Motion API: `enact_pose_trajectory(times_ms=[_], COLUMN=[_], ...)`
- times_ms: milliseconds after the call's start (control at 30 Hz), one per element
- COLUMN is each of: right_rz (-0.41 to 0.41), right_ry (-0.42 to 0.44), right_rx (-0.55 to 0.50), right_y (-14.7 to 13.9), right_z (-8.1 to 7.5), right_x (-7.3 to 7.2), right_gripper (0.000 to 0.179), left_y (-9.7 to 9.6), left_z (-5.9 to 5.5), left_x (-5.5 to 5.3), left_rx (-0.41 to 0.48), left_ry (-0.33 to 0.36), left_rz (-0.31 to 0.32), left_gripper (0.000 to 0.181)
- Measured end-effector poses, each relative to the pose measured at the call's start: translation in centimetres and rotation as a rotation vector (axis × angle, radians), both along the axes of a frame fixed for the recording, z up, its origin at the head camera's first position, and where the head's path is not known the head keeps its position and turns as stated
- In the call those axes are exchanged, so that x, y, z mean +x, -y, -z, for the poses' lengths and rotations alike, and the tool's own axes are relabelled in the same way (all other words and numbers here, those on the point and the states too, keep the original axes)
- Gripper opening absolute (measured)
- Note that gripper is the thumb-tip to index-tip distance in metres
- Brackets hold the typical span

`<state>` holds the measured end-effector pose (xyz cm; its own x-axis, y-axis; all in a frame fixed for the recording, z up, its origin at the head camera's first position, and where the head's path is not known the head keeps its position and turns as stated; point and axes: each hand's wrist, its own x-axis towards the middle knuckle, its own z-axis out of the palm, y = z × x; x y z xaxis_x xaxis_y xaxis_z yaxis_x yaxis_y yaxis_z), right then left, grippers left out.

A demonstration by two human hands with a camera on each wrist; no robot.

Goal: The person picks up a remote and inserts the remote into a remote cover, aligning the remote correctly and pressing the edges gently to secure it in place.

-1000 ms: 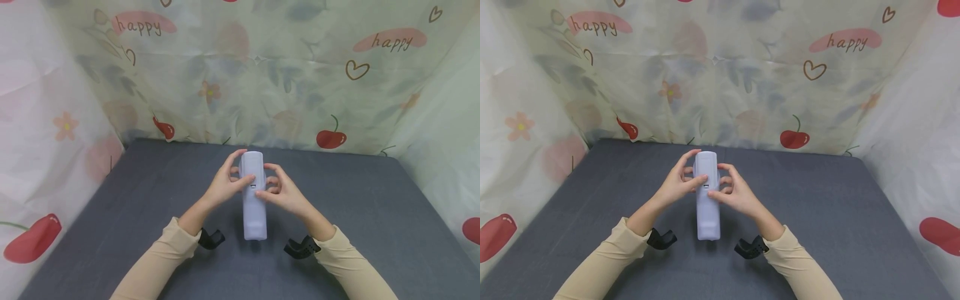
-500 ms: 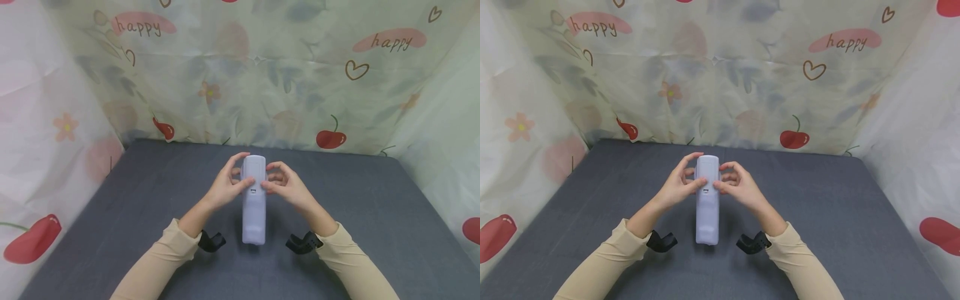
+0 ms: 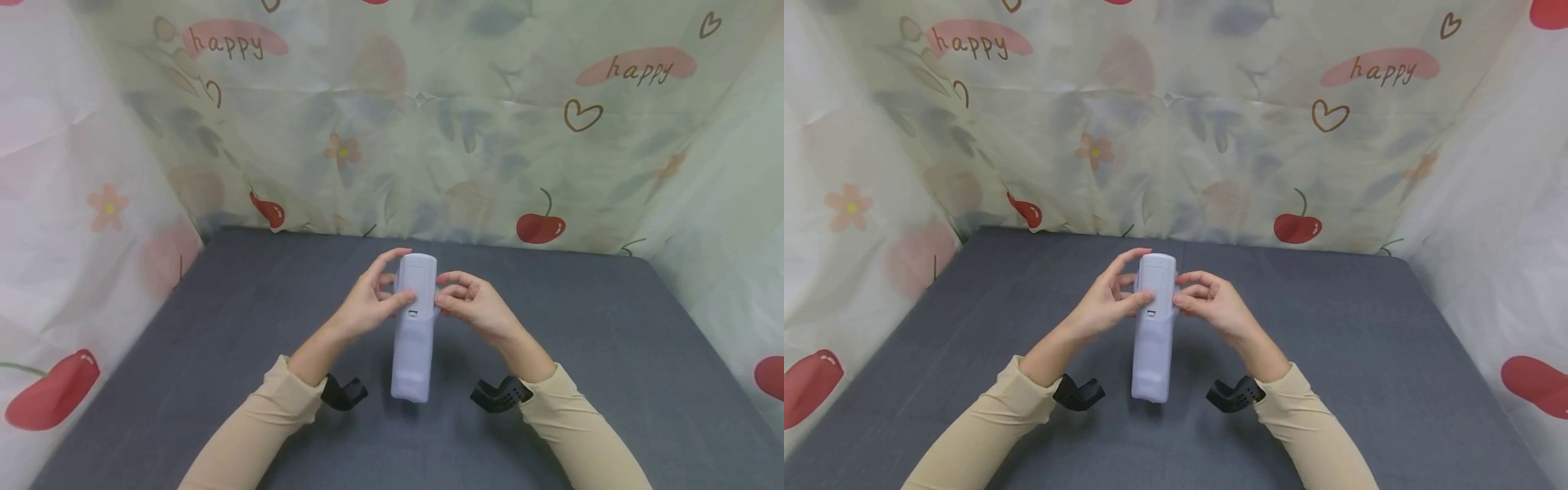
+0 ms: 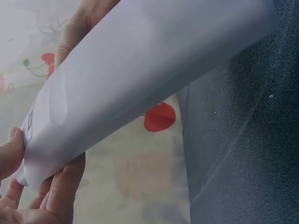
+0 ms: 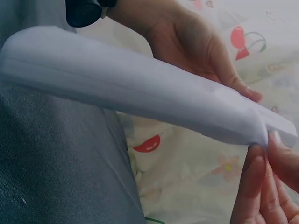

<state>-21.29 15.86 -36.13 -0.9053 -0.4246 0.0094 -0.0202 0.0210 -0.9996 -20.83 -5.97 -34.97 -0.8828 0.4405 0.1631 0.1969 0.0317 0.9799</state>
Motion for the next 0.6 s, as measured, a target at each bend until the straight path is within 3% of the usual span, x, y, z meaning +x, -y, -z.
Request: enact_pose_trajectory(times_ms=[167, 400, 600], right_rz=[0.012, 0.099, 0.125], right_ry=[-0.018, -0.11, -0.218], right_rx=[0.031, 0.173, 0.265], right_y=[0.05, 0.37, 0.55], right_z=[-0.12, -0.48, -0.71], right_x=[0.11, 0.31, 0.44], right_gripper=[0.024, 0.035, 0.032], left_y=[0.1, -0.03, 0.04], left_z=[-0.01, 0.14, 0.31], left_x=[0.08, 0.32, 0.45], left_rx=[-0.004, -0.01, -0.005], left_ry=[-0.012, -0.025, -0.042], left_rz=[0.003, 0.006, 0.011], left_gripper=[0.063, 0.063, 0.063])
